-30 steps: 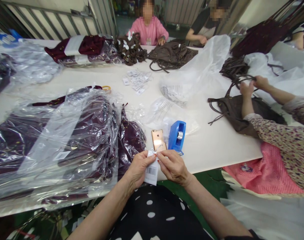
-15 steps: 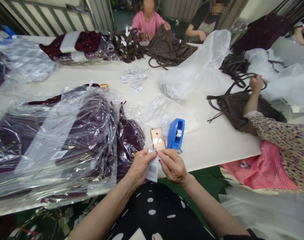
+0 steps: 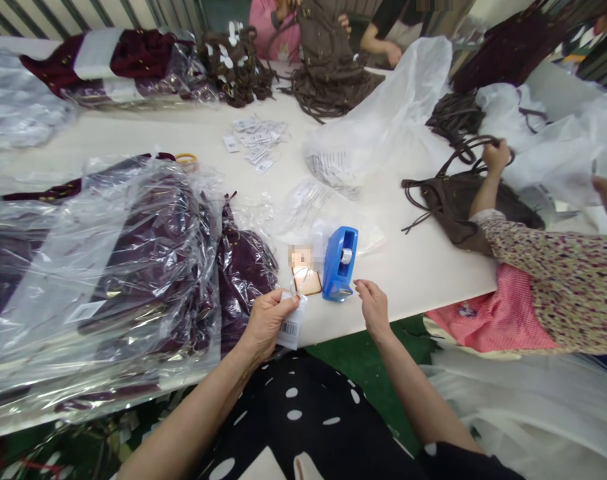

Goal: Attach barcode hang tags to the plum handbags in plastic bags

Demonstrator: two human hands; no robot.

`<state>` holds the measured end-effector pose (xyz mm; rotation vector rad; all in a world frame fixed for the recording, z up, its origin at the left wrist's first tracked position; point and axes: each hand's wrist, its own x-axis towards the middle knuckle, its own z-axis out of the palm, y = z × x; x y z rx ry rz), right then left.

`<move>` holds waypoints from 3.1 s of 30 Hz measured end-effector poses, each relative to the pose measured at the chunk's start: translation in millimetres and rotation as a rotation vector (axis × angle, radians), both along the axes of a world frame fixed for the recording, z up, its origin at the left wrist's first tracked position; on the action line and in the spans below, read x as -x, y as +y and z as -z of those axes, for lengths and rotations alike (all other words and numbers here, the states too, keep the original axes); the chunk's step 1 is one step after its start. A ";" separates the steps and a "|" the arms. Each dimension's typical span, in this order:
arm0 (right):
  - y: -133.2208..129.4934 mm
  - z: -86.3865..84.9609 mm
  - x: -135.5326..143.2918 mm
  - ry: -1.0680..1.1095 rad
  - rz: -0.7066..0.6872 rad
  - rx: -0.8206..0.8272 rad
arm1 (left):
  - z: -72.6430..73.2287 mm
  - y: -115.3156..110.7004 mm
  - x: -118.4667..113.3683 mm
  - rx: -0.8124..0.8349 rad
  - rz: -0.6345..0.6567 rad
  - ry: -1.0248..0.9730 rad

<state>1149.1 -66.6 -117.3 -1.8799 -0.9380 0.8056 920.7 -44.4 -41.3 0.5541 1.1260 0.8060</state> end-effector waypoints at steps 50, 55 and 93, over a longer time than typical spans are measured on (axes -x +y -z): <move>23.4 -160.2 45.5 -0.204 -1.407 0.062 | -37.8 -9.5 8.1 -0.157 0.506 -0.074; 32.3 -159.5 48.5 -0.150 -1.498 0.151 | -31.5 -11.8 9.7 -0.122 0.519 -0.099; 51.4 -140.5 37.8 0.540 -1.345 0.455 | -41.5 -16.2 -5.6 0.129 0.320 -0.247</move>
